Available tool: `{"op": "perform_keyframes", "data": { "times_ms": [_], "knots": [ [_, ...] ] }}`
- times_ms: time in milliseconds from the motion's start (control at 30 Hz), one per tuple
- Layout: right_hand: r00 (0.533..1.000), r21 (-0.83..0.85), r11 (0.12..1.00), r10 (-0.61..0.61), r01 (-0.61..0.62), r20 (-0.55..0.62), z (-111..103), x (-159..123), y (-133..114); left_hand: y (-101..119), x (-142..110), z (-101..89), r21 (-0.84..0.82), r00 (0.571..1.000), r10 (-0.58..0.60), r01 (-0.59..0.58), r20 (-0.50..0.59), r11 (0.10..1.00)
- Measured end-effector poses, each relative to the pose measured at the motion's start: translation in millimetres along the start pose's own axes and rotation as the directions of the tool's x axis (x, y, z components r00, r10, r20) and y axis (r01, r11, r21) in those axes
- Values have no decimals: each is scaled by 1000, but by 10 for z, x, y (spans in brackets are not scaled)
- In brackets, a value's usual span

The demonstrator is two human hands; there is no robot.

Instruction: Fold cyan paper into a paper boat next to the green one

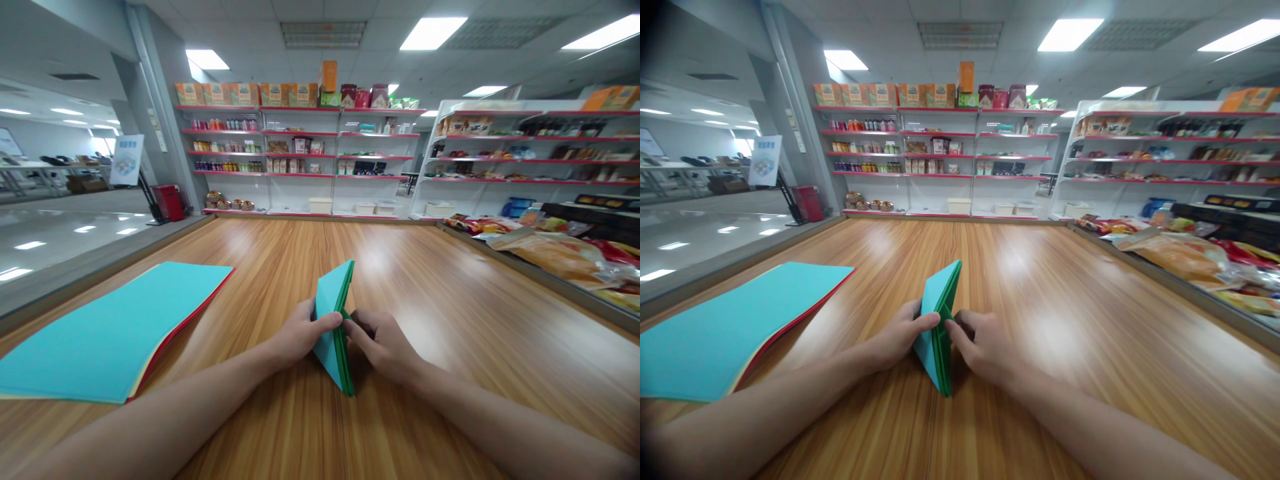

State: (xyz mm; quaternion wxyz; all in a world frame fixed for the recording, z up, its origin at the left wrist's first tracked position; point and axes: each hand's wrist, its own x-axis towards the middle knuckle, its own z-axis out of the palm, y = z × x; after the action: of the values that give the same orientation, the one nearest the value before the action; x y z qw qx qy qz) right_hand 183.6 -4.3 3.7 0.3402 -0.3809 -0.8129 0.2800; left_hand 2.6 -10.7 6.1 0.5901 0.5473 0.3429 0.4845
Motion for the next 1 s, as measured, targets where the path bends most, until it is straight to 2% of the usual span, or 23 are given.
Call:
{"op": "perform_keyframes", "data": {
  "times_ms": [100, 200, 333, 533, 733, 933, 1000],
  "knots": [
    [996, 56, 998, -14, 10, 85, 50, -31, -44, 24, -28, 35, 134, 997, 46, -53, 57, 990],
    [994, 150, 988, 20, -36, 107, 89, -42, -86, 23, -42, 70, 164, 996, 35, -48, 79, 985],
    [985, 271, 954, 90, -127, 145, 103, -42, -87, 4, -43, 112, 159, 995, -5, -11, 99, 987],
    [956, 353, 900, 183, -258, 231, 91, -46, -9, -8, -26, 164, 168, 998, 15, -26, 65, 985],
    [915, 439, 841, 149, -317, 375, 5, -65, -25, -19, -33, 143, 87, 987, -58, 45, 148, 995],
    [925, 428, 850, 161, -307, 345, -12, -49, 0, 12, -105, 155, -39, 949, -61, 77, 310, 996],
    [923, 411, 857, 170, -311, 345, 1, -51, 14, 37, -121, 162, -3, 953, -47, 51, 300, 999]
  ]
}}
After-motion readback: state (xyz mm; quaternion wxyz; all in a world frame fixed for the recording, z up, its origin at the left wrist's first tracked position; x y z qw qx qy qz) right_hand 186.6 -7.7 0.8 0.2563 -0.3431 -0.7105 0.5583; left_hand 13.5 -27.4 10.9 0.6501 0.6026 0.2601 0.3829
